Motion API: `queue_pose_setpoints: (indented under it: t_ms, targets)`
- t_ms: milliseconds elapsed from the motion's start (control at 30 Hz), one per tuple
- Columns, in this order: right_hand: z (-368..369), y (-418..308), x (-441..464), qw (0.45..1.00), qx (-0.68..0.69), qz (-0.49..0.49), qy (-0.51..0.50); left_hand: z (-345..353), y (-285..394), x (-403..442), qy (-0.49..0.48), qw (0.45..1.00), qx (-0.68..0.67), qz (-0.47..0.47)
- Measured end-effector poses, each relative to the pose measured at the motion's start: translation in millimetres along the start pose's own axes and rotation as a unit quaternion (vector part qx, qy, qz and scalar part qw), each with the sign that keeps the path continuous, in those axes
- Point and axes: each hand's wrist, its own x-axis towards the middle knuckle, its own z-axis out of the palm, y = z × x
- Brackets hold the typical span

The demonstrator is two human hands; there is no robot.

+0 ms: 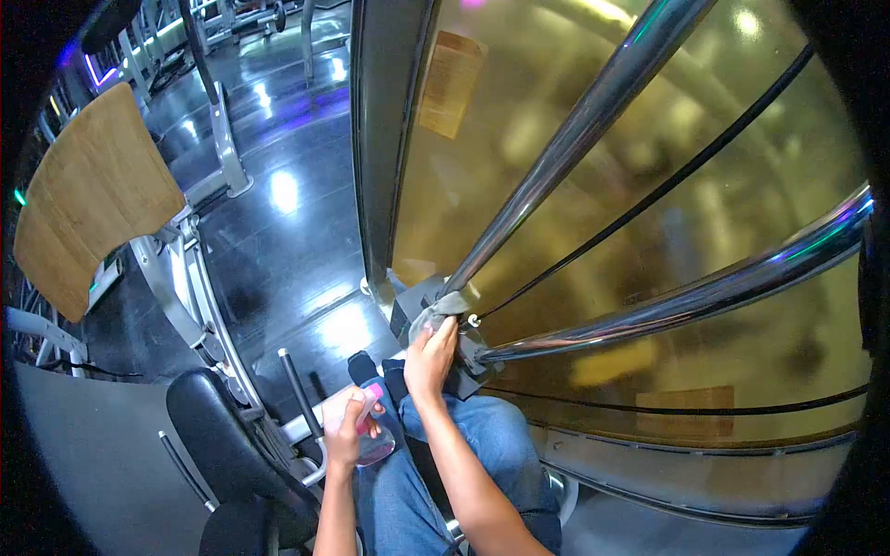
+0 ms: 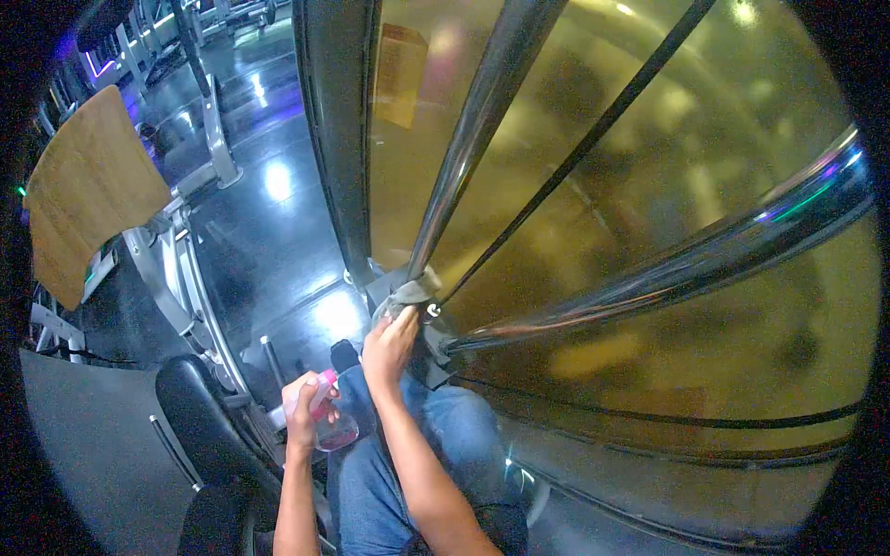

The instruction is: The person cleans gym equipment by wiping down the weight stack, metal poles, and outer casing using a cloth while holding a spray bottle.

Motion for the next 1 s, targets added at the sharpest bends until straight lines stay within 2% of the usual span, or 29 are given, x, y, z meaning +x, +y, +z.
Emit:
queue_pose_setpoints:
  t_ms: [67, 100, 200, 233, 267, 367, 433, 533, 633, 667, 733, 767, 833, 867, 933, 967, 1000]
  targets:
    - [3.7, 14.1, -12.8, 0.999, -0.009, -0.014, -0.045, 0.0, -11.8, 1.7, -0.009, 0.999, 0.010, 0.030]
    - [-6.5, 9.9, -13.8, 0.994, 0.015, 0.011, -0.110, 0.4, -14.7, 1.6, -0.009, 0.999, 0.010, 0.030]
    - [-17.3, 1.8, -21.5, 0.988, 0.055, 0.047, -0.138, -1.2, -19.2, 1.4, -0.006, 0.999, 0.020, 0.037]
    - [-21.8, -3.5, -20.5, 0.988, 0.078, 0.006, -0.136, -2.3, -19.2, 1.8, -0.003, 0.999, -0.003, 0.036]
    - [-26.0, -9.3, -16.9, 0.987, 0.077, 0.007, -0.138, -3.3, -19.8, 1.8, 0.000, 0.999, -0.026, 0.036]
    - [-47.5, -60.0, 6.2, 0.974, -0.068, -0.170, -0.135, -8.0, -27.4, 4.4, 0.010, 0.999, -0.034, 0.034]
    - [-53.8, -90.6, 23.4, 0.937, -0.191, -0.266, -0.124, -11.3, -33.7, 7.3, 0.022, 0.998, -0.049, 0.038]
    - [-49.5, -121.3, 48.3, 0.900, -0.276, -0.326, -0.092, -16.7, -33.1, 5.6, 0.051, 0.996, -0.055, 0.040]
    - [-36.4, -130.4, 68.2, 0.838, -0.446, -0.304, -0.077, -17.0, -36.4, 4.0, 0.047, 0.994, -0.074, 0.061]
    - [-31.8, -132.5, 77.0, 0.803, -0.502, -0.293, -0.131, -16.0, -34.3, 2.3, 0.045, 0.995, -0.066, 0.060]
    - [-30.3, -144.9, 86.4, 0.698, -0.620, -0.274, -0.229, -15.4, -38.8, 1.7, 0.043, 0.996, -0.062, 0.051]
    - [-16.3, -133.4, 95.4, 0.699, -0.620, -0.274, -0.230, -15.1, -38.3, 1.2, 0.043, 0.996, -0.061, 0.051]
    - [20.1, -94.7, 110.9, 0.551, -0.744, -0.237, -0.293, -14.4, -36.7, 0.1, 0.024, 0.997, -0.065, 0.037]
    - [23.7, -94.4, 109.7, 0.551, -0.744, -0.239, -0.294, -14.4, -36.0, 0.1, 0.026, 0.997, -0.065, 0.037]
    - [31.1, -90.1, 104.9, 0.477, -0.796, -0.214, -0.305, -16.7, -35.0, -2.4, 0.017, 0.998, -0.053, 0.041]
    - [37.3, -78.4, 113.8, 0.499, -0.774, -0.225, -0.318, -17.4, -34.9, -2.6, 0.015, 0.997, -0.062, 0.040]
    - [35.3, -77.9, 117.9, 0.498, -0.774, -0.227, -0.320, -17.4, -34.7, -2.9, 0.017, 0.997, -0.062, 0.039]
